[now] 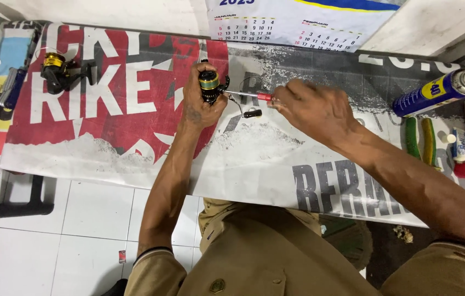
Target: Disassembling a fishing reel by removing screws and separating the spool and handle from the body.
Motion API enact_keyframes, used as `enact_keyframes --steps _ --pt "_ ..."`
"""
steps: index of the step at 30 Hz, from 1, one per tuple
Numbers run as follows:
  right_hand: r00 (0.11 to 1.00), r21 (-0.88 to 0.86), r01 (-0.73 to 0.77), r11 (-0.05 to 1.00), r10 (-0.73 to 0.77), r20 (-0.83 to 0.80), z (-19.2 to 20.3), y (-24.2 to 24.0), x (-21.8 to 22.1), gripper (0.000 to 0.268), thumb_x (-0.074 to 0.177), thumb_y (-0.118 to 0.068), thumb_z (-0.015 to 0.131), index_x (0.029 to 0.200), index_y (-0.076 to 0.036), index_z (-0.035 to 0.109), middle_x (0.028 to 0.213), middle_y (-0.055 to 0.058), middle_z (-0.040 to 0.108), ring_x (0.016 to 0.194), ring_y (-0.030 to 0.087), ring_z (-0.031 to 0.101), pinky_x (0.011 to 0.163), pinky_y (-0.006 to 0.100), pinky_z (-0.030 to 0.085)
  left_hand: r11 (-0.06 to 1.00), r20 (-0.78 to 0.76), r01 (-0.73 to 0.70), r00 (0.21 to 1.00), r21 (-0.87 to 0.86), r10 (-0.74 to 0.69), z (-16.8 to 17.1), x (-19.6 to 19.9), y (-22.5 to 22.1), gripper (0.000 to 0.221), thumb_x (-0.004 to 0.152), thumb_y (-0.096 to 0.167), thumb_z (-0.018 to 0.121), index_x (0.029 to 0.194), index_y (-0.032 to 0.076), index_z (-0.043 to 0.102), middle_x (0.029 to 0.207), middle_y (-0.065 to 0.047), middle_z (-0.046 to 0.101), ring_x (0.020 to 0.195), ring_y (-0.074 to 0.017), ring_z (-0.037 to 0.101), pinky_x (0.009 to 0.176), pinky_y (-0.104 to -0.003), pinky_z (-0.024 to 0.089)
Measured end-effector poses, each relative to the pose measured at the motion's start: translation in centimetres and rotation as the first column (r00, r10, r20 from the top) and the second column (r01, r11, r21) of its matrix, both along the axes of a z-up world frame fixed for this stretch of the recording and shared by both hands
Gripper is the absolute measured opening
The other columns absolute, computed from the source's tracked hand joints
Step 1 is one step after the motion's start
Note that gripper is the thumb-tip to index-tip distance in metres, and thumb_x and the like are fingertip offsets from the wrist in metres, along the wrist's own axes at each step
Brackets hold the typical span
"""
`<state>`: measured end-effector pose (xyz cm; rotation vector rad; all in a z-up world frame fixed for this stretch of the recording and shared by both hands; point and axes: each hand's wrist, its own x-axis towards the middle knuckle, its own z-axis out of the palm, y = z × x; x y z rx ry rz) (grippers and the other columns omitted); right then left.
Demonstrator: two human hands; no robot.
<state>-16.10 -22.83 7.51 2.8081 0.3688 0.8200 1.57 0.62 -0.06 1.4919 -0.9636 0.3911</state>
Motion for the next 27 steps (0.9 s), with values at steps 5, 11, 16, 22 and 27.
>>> enact_keyframes --steps 5,11,16,22,27 --pt "0.922 0.263 0.131 0.956 -0.021 -0.386 7.1 3.2 -0.7 0.044 0.108 -0.047 0.06 0.099 -0.006 0.074 0.071 0.011 0.068 0.052 0.025 0.067 0.046 0.035 0.053 1.0 -0.01 0.011 1.0 -0.014 -0.011 0.5 -0.3 -0.1 0.049 0.069 0.002 0.065 0.116 0.006 0.055 0.081 -0.01 0.051 0.068 -0.0268 0.059 0.07 -0.038 0.05" --pt "0.999 -0.023 0.004 1.0 -0.003 0.032 5.4 2.6 -0.6 0.037 0.11 -0.049 0.057 0.092 -0.019 0.069 0.077 -0.001 0.059 0.067 0.016 0.063 0.055 0.025 0.052 1.0 -0.01 -0.008 1.0 -0.022 0.008 1.1 -0.6 -0.3 0.048 0.068 0.002 0.064 0.115 0.006 0.055 0.079 -0.013 0.053 0.066 -0.0286 0.058 0.067 -0.04 0.049" --pt "0.998 -0.007 0.039 0.999 -0.039 -0.043 6.4 3.4 -1.1 0.028 0.108 -0.047 0.061 0.098 -0.022 0.069 0.086 -0.005 0.061 0.06 0.012 0.062 0.053 0.022 0.053 0.999 -0.008 -0.02 1.0 -0.025 0.02 0.7 -0.3 -0.2 0.049 0.068 0.003 0.066 0.116 0.007 0.055 0.079 -0.012 0.055 0.066 -0.0279 0.059 0.067 -0.04 0.05" --pt "0.995 0.132 0.043 0.99 -0.03 -0.099 5.4 3.5 -1.0 0.04 0.109 -0.046 0.059 0.088 -0.014 0.069 0.069 0.002 0.059 0.054 0.021 0.065 0.047 0.03 0.05 0.999 -0.036 -0.036 0.999 -0.041 0.034 0.9 -0.5 0.1 0.048 0.068 0.003 0.065 0.115 0.007 0.055 0.078 -0.012 0.054 0.065 -0.0262 0.058 0.067 -0.039 0.05" --pt "0.998 -0.064 -0.01 0.998 0.014 0.069 5.0 3.1 -0.9 0.027 0.108 -0.043 0.059 0.095 -0.021 0.068 0.082 -0.003 0.058 0.067 0.014 0.063 0.055 0.022 0.052 0.998 -0.017 -0.023 1.0 -0.057 0.022 1.4 -0.8 0.1 0.047 0.069 0.004 0.066 0.114 0.008 0.055 0.078 -0.012 0.055 0.066 -0.0262 0.06 0.067 -0.04 0.05"
